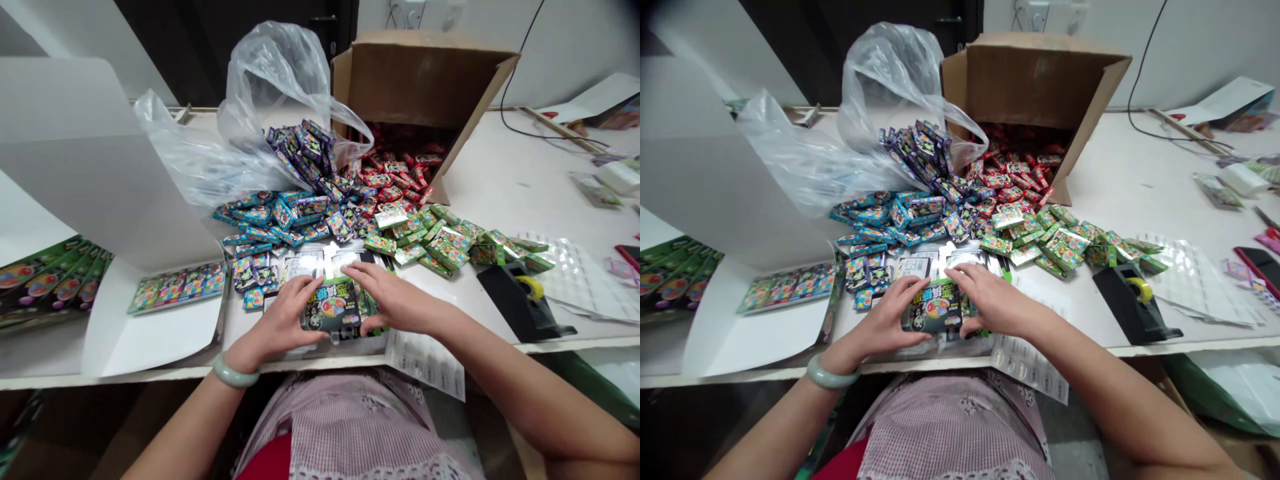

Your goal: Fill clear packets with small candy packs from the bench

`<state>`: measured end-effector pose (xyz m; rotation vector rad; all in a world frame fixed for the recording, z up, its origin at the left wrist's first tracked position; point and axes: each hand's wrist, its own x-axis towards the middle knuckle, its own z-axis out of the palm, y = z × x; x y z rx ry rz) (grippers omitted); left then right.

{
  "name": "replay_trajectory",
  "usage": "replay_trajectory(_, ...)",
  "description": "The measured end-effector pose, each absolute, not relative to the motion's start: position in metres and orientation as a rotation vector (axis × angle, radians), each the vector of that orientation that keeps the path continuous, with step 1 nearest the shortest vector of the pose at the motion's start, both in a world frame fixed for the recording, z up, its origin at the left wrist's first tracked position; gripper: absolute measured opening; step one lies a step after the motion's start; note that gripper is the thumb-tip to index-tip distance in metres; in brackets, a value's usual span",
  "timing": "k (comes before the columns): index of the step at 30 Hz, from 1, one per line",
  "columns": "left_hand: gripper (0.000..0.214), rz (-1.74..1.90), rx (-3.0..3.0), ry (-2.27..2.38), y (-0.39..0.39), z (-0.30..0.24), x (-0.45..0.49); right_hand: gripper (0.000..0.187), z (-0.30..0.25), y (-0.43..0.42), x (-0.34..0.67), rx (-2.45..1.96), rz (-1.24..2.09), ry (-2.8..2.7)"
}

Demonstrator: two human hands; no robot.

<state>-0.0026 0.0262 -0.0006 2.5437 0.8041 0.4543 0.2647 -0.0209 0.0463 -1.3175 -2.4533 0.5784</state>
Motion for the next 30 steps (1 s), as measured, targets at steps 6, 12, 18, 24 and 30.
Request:
replay_trajectory(6,0.094,0.589,2.565,0.998,0.03,-0.007,-0.018,0.055,0.031,-0.025,0.248,-1.403,0.508,-2.175)
replay_trajectory(12,0.093,0.576,2.585,1.027,0.034,-0.017,-0.02,0.048,0.031,-0.011,0.237,-1.472,0.676,-2.109)
replay_trajectory(18,0.093,0.595,2.632,1.054,0.034,-0.025,-0.016,0.045,0.025,0.006,0.224,-1.616,0.746,-1.976)
replay_trajectory(24,0.086,0.633,2.641,1.101,0.039,-0.031,-0.02,0.055,0.006,0.012,0.225,-1.572,1.033,-1.632)
replay_trajectory(30,0.088,0.62,2.656,1.037,0.034,-0.028,-0.004,0.058,-0.002,0.002,0.219,-1.535,1.03,-1.542)
